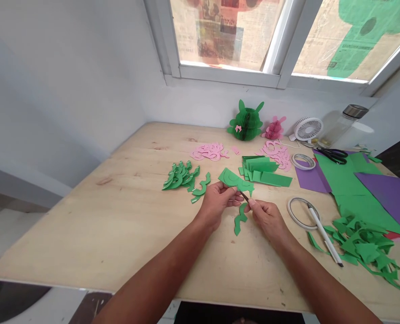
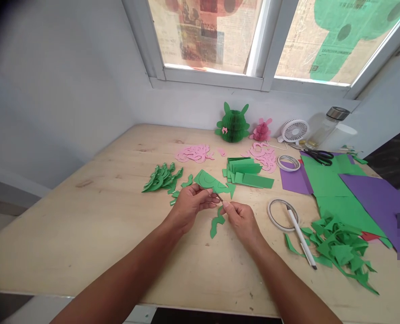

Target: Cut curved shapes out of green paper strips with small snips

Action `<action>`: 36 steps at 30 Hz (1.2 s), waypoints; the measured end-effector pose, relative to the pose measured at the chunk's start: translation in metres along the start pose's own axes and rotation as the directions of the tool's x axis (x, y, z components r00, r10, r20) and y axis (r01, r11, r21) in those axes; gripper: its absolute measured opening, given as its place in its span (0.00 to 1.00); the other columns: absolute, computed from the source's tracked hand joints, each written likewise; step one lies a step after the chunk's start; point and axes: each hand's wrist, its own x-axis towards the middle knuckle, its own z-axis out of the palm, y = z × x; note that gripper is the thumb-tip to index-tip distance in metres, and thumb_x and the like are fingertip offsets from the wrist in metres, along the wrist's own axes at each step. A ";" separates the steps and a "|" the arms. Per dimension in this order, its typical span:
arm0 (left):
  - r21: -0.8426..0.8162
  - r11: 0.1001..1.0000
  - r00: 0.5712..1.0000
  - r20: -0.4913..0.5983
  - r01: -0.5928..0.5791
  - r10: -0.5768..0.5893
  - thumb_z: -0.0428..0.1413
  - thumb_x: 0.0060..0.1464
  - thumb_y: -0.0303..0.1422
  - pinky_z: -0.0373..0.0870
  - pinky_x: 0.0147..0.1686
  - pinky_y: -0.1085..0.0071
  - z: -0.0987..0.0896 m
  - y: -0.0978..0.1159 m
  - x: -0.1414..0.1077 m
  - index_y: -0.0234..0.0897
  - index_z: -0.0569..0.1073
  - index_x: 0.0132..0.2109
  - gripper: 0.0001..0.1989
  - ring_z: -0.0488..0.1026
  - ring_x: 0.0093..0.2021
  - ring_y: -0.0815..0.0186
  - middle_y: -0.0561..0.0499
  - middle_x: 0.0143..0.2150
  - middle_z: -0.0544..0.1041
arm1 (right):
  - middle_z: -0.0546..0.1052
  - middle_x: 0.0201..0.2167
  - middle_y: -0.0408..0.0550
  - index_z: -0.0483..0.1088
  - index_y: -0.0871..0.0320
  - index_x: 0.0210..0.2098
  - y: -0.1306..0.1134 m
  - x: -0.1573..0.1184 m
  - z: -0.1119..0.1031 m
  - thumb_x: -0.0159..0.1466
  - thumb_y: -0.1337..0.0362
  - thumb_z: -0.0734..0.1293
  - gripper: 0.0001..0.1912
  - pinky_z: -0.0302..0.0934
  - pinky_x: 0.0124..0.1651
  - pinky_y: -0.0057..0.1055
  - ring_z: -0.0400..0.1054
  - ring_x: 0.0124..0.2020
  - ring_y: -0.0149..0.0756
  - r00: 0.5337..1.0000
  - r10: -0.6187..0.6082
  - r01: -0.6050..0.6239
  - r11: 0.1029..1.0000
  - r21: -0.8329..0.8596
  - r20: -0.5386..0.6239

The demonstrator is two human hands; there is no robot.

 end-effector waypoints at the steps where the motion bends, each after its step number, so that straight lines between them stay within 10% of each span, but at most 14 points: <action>1: -0.004 1.000 1.000 0.001 -0.001 0.001 0.61 0.48 0.29 0.75 0.33 0.71 0.000 0.000 0.000 0.32 0.73 0.31 0.04 0.77 0.28 0.66 0.47 0.27 0.79 | 0.49 0.15 0.35 0.72 0.61 0.25 -0.001 0.000 0.000 0.59 0.38 0.61 0.30 0.33 0.20 0.27 0.40 0.17 0.26 1.000 0.001 -0.001 1.000 0.003 -0.002; 36: 0.000 1.000 0.999 0.039 0.027 -0.027 0.59 0.49 0.27 0.73 0.32 0.72 0.004 -0.002 -0.004 0.31 0.73 0.31 0.03 0.77 0.28 0.67 0.46 0.28 0.79 | 0.49 0.14 0.34 0.71 0.61 0.25 -0.005 -0.002 0.002 0.57 0.36 0.63 0.31 0.32 0.20 0.27 0.39 0.16 0.26 1.000 0.024 -0.022 0.996 0.087 -0.019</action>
